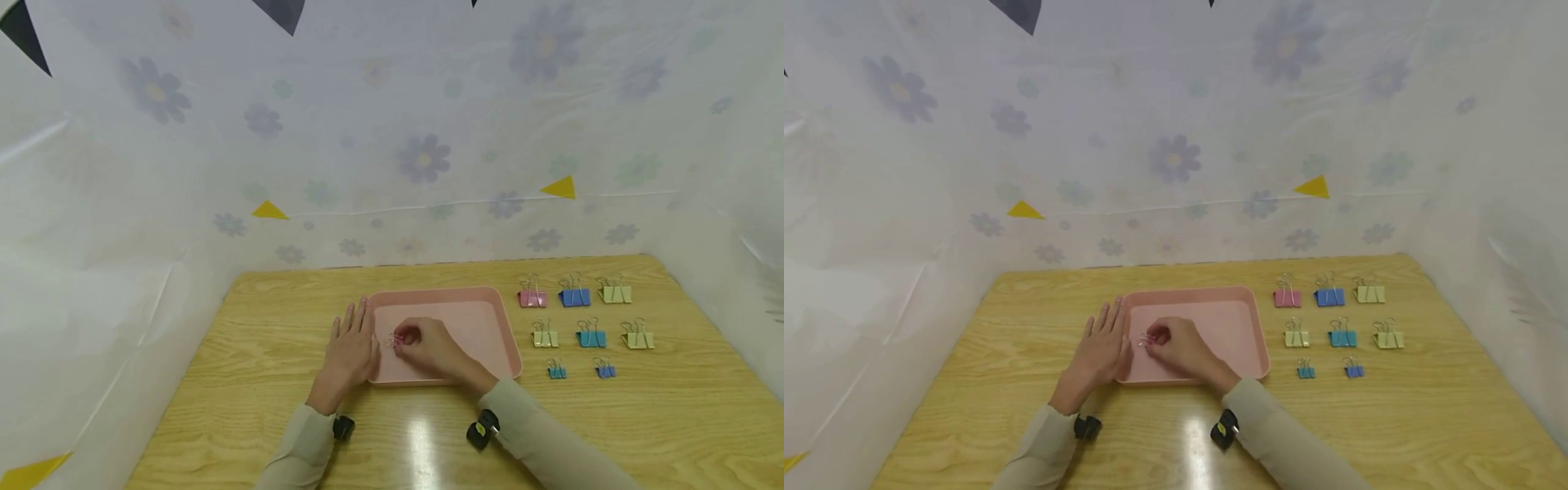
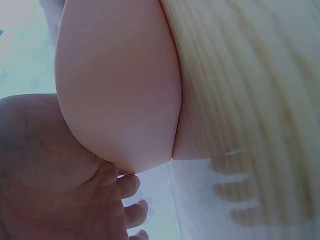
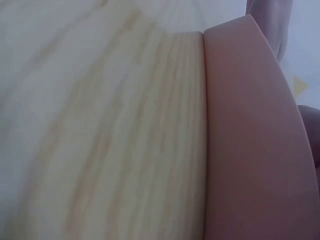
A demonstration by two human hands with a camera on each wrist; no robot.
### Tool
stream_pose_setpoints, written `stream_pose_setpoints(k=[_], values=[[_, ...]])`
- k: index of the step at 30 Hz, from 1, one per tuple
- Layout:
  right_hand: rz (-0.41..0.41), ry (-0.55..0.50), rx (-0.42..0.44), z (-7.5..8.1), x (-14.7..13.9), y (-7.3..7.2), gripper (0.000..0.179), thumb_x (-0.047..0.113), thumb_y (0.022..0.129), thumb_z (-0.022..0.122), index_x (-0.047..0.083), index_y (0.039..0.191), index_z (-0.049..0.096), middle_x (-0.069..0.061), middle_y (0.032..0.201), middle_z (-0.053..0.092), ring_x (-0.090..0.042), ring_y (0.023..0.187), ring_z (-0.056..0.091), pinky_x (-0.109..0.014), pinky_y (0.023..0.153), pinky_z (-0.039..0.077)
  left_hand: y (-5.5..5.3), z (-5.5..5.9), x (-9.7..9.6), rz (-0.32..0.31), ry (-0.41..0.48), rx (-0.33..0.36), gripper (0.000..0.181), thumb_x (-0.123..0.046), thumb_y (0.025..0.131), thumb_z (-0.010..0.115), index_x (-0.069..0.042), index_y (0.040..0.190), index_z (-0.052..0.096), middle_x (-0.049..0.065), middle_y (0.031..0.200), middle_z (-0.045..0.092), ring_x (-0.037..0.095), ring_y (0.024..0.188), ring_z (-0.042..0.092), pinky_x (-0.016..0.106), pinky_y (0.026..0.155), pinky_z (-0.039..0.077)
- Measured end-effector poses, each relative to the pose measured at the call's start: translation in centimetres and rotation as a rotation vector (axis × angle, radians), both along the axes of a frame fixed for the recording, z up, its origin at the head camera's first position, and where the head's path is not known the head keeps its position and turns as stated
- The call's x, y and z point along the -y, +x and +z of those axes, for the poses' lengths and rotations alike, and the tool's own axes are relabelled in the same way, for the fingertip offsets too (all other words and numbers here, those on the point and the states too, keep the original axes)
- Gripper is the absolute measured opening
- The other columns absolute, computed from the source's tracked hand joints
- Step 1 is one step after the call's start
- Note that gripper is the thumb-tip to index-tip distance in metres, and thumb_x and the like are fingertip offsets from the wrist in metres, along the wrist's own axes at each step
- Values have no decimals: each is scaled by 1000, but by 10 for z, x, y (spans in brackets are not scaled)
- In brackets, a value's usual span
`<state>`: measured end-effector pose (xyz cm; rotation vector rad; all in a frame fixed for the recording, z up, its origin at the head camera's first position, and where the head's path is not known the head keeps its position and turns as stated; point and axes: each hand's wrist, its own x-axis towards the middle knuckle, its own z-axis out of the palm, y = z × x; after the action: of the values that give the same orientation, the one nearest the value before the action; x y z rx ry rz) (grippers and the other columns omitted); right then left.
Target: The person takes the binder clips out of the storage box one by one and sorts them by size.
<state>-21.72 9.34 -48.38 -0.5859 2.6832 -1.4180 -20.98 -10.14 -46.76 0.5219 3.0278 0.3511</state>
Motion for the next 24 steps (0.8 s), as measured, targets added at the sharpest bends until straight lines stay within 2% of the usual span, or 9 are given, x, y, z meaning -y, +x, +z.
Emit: stream_pose_setpoints(k=[5, 11, 18, 24], values=[[0, -15, 13, 3, -7, 1, 23, 4, 86, 78, 7, 108, 75, 3, 89, 70, -10, 79, 64, -27, 73, 55, 0, 0, 0, 1, 11, 2, 62, -21, 110, 36, 1, 163, 15, 16, 170, 14, 38, 156, 15, 58, 122, 16], [-11, -19, 0, 6, -19, 3, 15, 6, 89, 78, 10, 102, 75, 5, 90, 70, -10, 82, 65, -29, 76, 55, 0, 0, 0, 0, -5, 10, 62, -22, 110, 35, 0, 164, 13, 15, 171, 12, 37, 156, 13, 58, 122, 16], [-44, -64, 38, 11, -39, 8, 11, 12, 92, 78, 13, 103, 77, 8, 93, 72, -11, 87, 67, -30, 80, 56, 0, 0, -1, -3, -11, 27, 61, -23, 111, 33, 0, 164, 12, 14, 171, 9, 37, 156, 11, 57, 123, 13], [-31, -113, 28, 17, -55, 13, 14, 10, 94, 76, 8, 107, 78, 5, 100, 75, -12, 92, 70, -28, 84, 57, 0, -2, 0, -5, 7, 41, 61, -22, 111, 32, 0, 164, 11, 15, 171, 9, 37, 157, 10, 57, 123, 12]])
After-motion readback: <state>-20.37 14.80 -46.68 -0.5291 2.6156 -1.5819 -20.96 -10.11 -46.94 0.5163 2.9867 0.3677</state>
